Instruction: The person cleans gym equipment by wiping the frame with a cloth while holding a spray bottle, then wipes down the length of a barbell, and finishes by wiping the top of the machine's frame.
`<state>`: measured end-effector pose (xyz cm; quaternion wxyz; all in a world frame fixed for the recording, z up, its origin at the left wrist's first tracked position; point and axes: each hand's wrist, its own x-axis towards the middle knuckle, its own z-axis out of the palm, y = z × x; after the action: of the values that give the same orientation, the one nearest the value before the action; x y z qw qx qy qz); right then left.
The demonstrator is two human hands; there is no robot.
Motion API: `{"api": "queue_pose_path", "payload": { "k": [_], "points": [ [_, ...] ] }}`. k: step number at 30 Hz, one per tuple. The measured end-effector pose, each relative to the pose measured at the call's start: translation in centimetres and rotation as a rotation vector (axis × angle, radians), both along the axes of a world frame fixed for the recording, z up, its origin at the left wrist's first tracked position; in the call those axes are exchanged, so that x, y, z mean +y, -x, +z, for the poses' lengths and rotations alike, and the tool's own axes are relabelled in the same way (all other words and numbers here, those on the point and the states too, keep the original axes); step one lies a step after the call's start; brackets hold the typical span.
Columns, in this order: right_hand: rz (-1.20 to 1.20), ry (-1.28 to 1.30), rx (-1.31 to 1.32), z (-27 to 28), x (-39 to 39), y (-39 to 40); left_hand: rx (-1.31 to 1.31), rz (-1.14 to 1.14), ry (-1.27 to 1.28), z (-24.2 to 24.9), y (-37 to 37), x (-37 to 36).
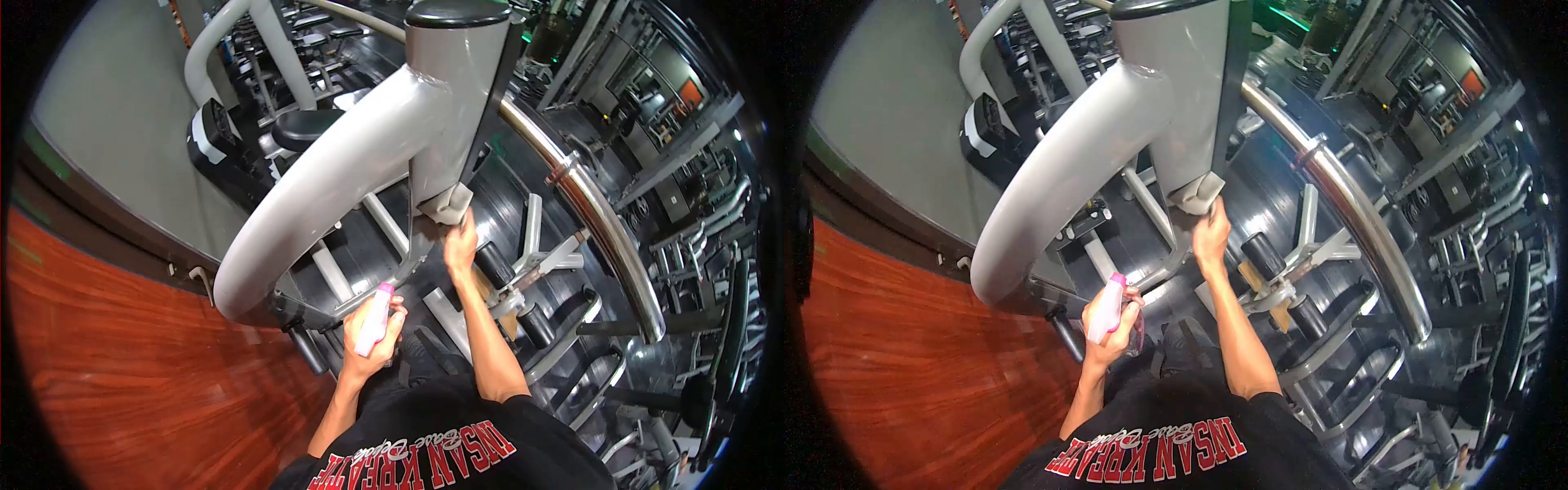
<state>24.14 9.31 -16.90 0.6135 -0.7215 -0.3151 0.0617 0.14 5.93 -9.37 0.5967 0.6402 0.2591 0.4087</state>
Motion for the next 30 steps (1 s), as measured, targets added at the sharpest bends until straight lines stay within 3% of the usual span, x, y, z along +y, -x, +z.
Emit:
{"api": "queue_pose_path", "payload": {
  "k": [5, 7, 9, 10, 11, 13, 15, 17, 19, 20, 21, 23, 25, 27, 28, 30],
  "points": [
    [-0.132, -0.328, -0.206, 10.0, -1.0, -1.5, -0.019, -0.066, 0.013, -1.2, 0.4, 0.4],
    [-0.042, -0.705, -0.374, 14.6, 0.3, -1.9, -0.040, -0.091, 0.034, -1.5, 0.4, 0.7],
    [-0.023, -0.652, -0.456, 19.8, 0.6, -0.8, -0.080, -0.090, 0.059, -1.8, 0.3, 1.0],
    [0.036, -0.628, -0.337, 20.6, 1.5, -1.3, -0.084, -0.100, 0.058, -2.0, 0.3, 1.2],
    [-0.042, -0.481, -0.658, 22.0, 2.2, -1.5, -0.071, -0.107, 0.022, -2.0, 0.3, 1.5],
    [-0.036, -0.477, -0.915, 20.1, 5.2, -2.9, -0.062, -0.120, -0.018, -2.1, 0.1, 1.8],
    [-0.012, -0.461, -0.738, 15.2, 5.5, -2.3, -0.046, -0.115, 0.012, -2.1, 0.1, 2.0],
    [0.005, -0.233, -0.676, 6.4, 5.0, -3.7, -0.064, -0.120, -0.010, -2.4, 0.0, 2.1],
    [-0.041, -0.252, -0.580, -0.5, 3.5, -1.8, -0.080, -0.134, -0.025, -2.9, 0.0, 2.0],
    [-0.119, -0.131, -0.392, -3.3, 2.6, -0.5, -0.068, -0.139, 0.001, -3.1, -0.2, 2.0],
    [-0.137, 0.051, -0.140, -4.9, 1.8, 0.1, -0.056, -0.144, 0.024, -3.3, -0.3, 2.0],
    [-0.199, 0.075, -0.141, -7.1, 0.9, -0.4, -0.051, -0.156, -0.028, -3.5, -0.6, 2.1],
    [-0.258, 0.138, -0.053, -5.1, 0.8, -1.6, -0.039, -0.166, -0.075, -3.7, -0.7, 2.0],
    [-0.239, -0.207, -0.272, 1.4, 1.0, -0.7, -0.034, -0.192, -0.061, -3.8, -1.0, 2.0],
    [-0.191, -0.321, -0.205, 5.7, 1.1, 0.3, -0.032, -0.198, -0.061, -3.9, -1.0, 1.9],
    [-0.140, -0.594, -0.579, 11.2, 2.7, -1.2, -0.077, -0.199, -0.045, -4.2, -1.0, 2.0]
  ]
}}
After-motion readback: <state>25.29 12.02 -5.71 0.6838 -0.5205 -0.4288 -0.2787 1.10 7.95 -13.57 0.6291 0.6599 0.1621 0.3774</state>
